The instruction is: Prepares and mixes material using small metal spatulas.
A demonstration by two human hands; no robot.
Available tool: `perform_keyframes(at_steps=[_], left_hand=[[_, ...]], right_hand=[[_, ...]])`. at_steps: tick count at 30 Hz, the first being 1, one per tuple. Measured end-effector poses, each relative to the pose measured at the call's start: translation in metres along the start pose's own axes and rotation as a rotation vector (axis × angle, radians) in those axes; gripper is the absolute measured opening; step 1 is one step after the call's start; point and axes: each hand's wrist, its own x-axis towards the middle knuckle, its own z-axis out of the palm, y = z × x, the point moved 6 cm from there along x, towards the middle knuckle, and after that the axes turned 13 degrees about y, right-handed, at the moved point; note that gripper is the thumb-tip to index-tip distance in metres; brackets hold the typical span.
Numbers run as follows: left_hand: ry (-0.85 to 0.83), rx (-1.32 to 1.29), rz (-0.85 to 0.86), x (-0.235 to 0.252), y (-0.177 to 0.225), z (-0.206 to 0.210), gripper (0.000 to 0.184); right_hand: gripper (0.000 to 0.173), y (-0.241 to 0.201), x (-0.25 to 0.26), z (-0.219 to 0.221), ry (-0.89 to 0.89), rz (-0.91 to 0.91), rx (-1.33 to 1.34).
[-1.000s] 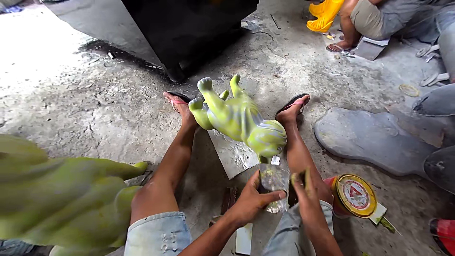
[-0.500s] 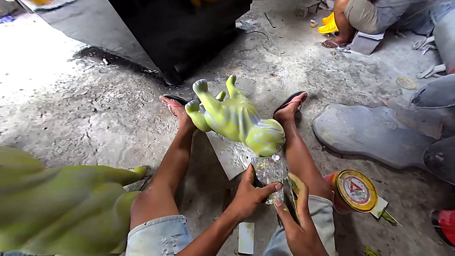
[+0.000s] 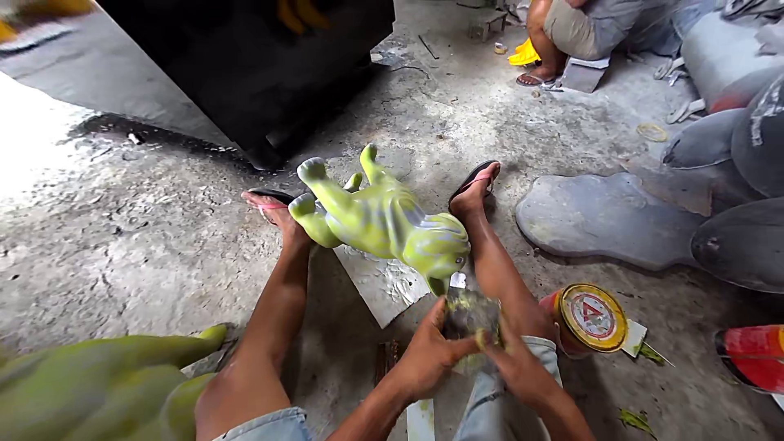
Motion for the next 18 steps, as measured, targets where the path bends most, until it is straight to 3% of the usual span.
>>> perform_keyframes(at_steps=[3,5,9,11,14,18], left_hand=[[0.341,-0.092,-0.144,0.014,0.001,-0.015,0.065],[0.458,-0.136,-0.193,0.018,-0.004,-0.023,0.068],[0.525,-0.12,-0.143,0.014,-0.016,-0.02,0.076],[0.535,-0.089,-0.111,0.007,-0.018,-0.016,0.07],[0.571,-0.047,-0.044,-0.004,-0.014,-0.017,0.045],[0.667,-0.015,0.024,-0.016,-0.003,-0.032,0.045]], right_hand=[[0.065,0.003,0.004,-0.053,0.352,-0.142,0.09],[0.054,0.003,-0.007,-0.071,0.462,-0.156,0.217],[0.073,-0.008,-0.031,-0.047,0.366,-0.234,0.33],[0.068,-0.005,-0.031,-0.033,0.394,-0.29,0.268],[0.059,-0.006,-0.026,-0.02,0.43,-0.328,0.196],[0.051,-0.011,-0.022,-0.007,0.287,-0.312,0.194]])
